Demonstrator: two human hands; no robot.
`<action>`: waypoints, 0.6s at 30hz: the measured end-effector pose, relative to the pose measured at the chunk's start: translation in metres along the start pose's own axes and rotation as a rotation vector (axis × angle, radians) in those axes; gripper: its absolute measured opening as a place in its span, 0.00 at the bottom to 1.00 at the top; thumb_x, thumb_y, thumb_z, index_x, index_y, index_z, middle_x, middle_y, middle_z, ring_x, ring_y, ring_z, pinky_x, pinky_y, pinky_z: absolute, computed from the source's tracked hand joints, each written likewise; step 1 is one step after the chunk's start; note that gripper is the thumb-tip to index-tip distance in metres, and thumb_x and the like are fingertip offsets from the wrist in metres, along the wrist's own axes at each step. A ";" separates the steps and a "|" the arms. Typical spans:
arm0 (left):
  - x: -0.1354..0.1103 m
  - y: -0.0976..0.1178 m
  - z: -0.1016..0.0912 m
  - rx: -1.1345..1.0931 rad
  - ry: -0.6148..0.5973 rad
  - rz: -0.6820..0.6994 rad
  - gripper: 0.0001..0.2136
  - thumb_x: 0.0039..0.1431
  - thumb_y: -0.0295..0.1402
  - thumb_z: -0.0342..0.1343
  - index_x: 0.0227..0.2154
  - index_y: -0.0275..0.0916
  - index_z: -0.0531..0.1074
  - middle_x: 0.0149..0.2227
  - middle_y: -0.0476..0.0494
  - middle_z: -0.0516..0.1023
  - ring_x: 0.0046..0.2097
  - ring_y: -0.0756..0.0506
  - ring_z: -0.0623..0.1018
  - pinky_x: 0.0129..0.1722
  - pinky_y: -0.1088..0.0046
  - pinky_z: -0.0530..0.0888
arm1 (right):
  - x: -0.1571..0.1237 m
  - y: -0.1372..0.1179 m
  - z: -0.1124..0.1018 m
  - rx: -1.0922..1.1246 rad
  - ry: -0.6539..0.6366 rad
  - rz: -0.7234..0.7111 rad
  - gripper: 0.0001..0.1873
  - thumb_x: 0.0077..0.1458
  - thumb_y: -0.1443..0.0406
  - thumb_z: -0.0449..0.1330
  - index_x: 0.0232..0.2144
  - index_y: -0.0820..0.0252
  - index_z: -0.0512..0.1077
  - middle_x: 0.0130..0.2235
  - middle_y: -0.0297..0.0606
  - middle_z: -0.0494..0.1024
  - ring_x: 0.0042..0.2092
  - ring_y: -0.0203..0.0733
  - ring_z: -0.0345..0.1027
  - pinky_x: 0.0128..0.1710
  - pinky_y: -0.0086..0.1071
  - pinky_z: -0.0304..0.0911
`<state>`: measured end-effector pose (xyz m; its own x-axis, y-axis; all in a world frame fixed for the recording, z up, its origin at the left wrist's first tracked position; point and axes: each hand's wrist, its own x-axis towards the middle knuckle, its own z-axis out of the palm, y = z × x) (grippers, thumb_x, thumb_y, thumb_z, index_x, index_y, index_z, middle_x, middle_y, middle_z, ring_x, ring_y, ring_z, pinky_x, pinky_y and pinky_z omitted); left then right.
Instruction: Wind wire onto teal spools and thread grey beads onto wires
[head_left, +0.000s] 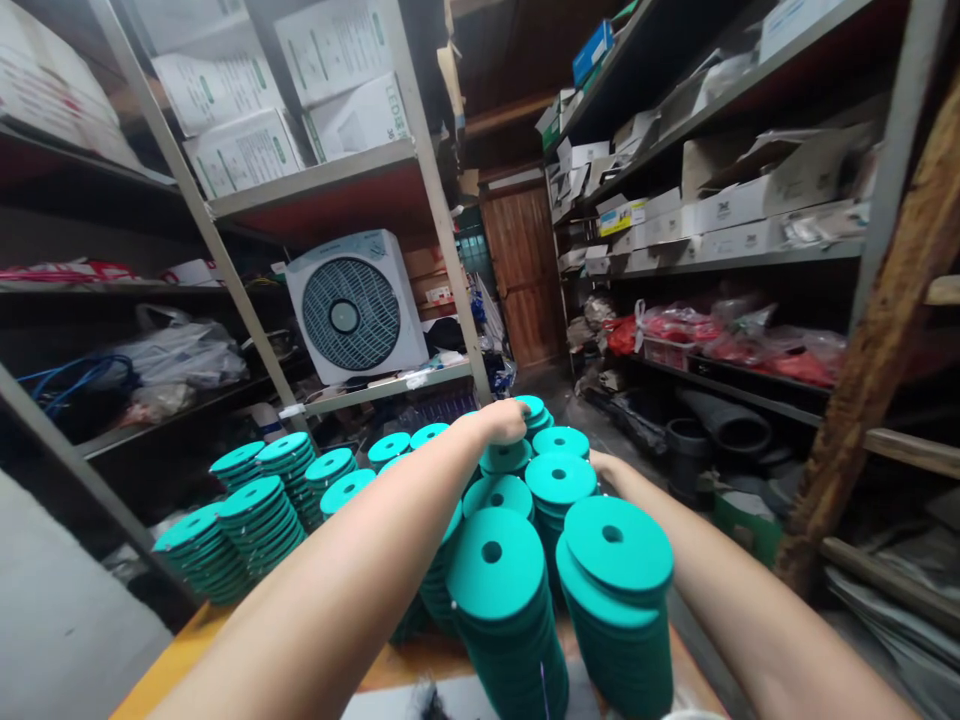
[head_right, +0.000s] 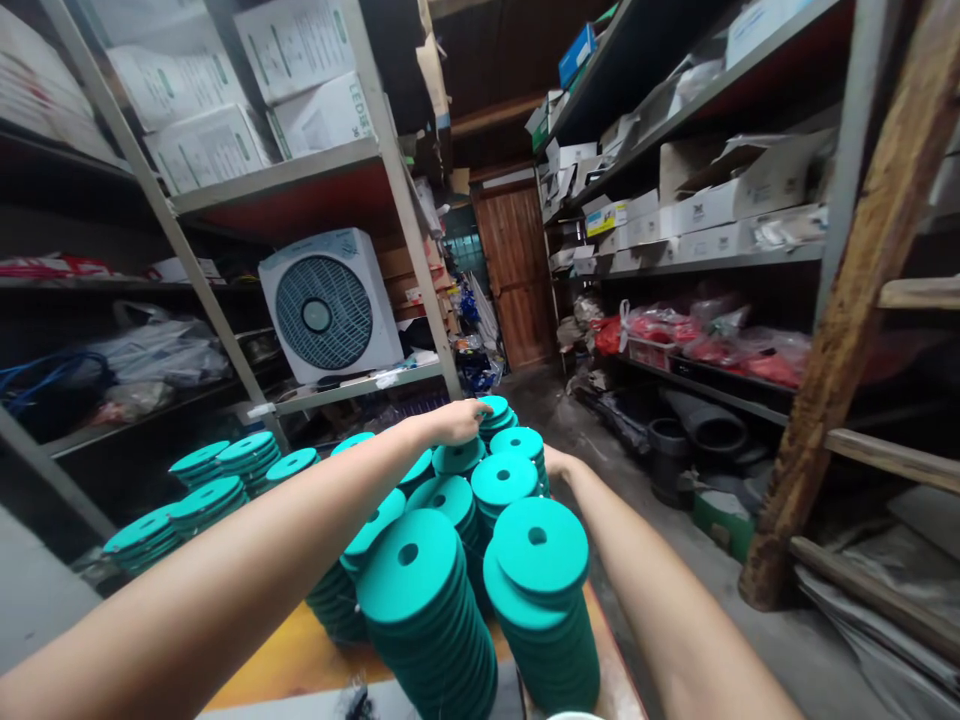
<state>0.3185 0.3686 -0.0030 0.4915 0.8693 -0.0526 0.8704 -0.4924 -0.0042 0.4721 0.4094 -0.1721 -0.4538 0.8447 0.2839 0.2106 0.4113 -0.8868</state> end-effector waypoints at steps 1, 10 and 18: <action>0.000 -0.001 -0.001 0.003 0.011 0.007 0.15 0.64 0.36 0.57 0.52 0.40 0.71 0.54 0.39 0.74 0.49 0.39 0.77 0.46 0.54 0.77 | 0.002 0.000 0.000 -0.013 0.039 -0.009 0.15 0.66 0.60 0.59 0.51 0.59 0.71 0.53 0.41 0.74 0.48 0.47 0.72 0.46 0.44 0.72; -0.006 0.018 -0.052 -0.009 0.368 0.276 0.15 0.64 0.35 0.57 0.53 0.41 0.71 0.58 0.37 0.72 0.53 0.38 0.75 0.51 0.51 0.74 | 0.005 -0.051 -0.079 -0.149 0.498 -0.190 0.19 0.65 0.61 0.61 0.55 0.60 0.68 0.56 0.43 0.71 0.52 0.49 0.71 0.50 0.49 0.69; -0.095 0.049 -0.125 -0.054 0.749 0.522 0.16 0.64 0.21 0.47 0.51 0.32 0.73 0.54 0.32 0.75 0.57 0.39 0.71 0.59 0.57 0.66 | -0.055 -0.178 -0.086 -0.174 0.348 -0.367 0.20 0.64 0.61 0.61 0.57 0.59 0.67 0.55 0.43 0.72 0.52 0.50 0.71 0.51 0.50 0.69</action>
<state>0.3177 0.2676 0.1263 0.6970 0.3474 0.6274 0.5234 -0.8445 -0.1139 0.5336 0.3191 0.0018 -0.2170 0.6864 0.6941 0.2465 0.7265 -0.6414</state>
